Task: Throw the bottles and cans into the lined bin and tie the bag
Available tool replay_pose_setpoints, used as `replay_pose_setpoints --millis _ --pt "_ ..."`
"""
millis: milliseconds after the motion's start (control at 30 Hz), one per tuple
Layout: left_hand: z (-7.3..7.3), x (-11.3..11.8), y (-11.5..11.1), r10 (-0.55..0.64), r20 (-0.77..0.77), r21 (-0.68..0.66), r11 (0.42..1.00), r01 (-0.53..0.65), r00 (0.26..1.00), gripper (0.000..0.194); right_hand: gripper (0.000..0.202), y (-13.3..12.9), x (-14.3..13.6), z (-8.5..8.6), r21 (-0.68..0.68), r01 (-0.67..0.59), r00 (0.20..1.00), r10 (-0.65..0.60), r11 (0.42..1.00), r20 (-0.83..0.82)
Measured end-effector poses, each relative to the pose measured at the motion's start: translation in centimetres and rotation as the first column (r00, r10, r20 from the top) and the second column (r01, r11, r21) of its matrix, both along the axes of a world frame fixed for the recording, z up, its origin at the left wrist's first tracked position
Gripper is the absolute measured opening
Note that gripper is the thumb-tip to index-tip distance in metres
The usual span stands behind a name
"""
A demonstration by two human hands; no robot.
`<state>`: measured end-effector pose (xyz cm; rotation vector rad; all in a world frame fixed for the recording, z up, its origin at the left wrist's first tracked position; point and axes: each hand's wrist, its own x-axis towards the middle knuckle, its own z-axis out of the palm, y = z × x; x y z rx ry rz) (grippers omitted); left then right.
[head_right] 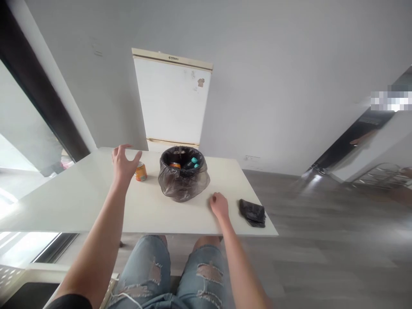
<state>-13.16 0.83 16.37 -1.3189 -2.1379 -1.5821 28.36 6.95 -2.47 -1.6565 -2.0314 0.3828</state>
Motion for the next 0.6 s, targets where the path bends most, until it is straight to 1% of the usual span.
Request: replay_pose_setpoints --millis 33,67,100,133,200,233,300,367,433,533,600 --pt "-1.4 -1.5 0.1 0.036 0.012 -0.105 0.994 -0.034 0.999 0.055 0.021 0.0 0.0 0.0 0.002 0.001 1.0 -0.001 1.0 0.0" --pt "-2.9 -2.9 0.2 0.036 0.022 -0.21 0.977 -0.03 0.999 0.065 0.021 0.0 0.0 0.1 0.004 0.002 1.0 -0.002 1.0 0.0" --pt "-4.5 -4.1 0.3 0.015 0.027 -0.293 0.956 -0.006 1.0 0.072 0.021 0.0 0.0 0.1 0.004 0.004 1.0 -0.004 1.0 -0.001" --pt "-6.0 -5.0 0.5 -0.009 0.036 -0.352 0.936 0.021 0.999 0.074 0.021 0.0 -0.1 0.1 0.003 0.005 1.0 -0.005 1.0 -0.002" --pt "-8.7 -6.2 0.7 -0.078 0.058 -0.425 0.9 0.096 0.995 0.071 0.021 0.1 -0.1 0.0 0.001 0.01 1.0 -0.01 1.0 -0.003" --pt "-9.7 -6.4 0.9 -0.103 0.067 -0.436 0.891 0.122 0.992 0.069 0.02 0.1 -0.1 0.0 0.0 0.012 1.0 -0.012 1.0 -0.002" --pt "-11.0 -6.5 1.2 -0.114 0.078 -0.426 0.894 0.137 0.99 0.065 0.019 0.0 -0.1 0.1 -0.001 0.015 1.0 -0.015 1.0 0.002" --pt "-11.4 -6.2 1.6 -0.1 0.084 -0.399 0.908 0.125 0.992 0.061 0.019 0.0 -0.1 0.1 -0.002 0.015 1.0 -0.015 1.0 0.009" --pt "-11.1 -5.9 1.9 -0.108 0.085 -0.383 0.914 0.132 0.991 0.056 0.019 0.0 -0.1 0.2 -0.002 0.014 1.0 -0.014 1.0 0.014" --pt "-10.0 -5.4 2.2 -0.12 0.07 -0.362 0.922 0.137 0.99 0.05 0.019 -0.1 -0.1 0.2 -0.001 0.015 1.0 -0.015 1.0 0.016" --pt "-9.0 -5.2 2.1 -0.106 0.06 -0.33 0.936 0.119 0.993 0.048 0.019 -0.1 -0.2 0.2 0.001 0.016 1.0 -0.016 1.0 0.014"
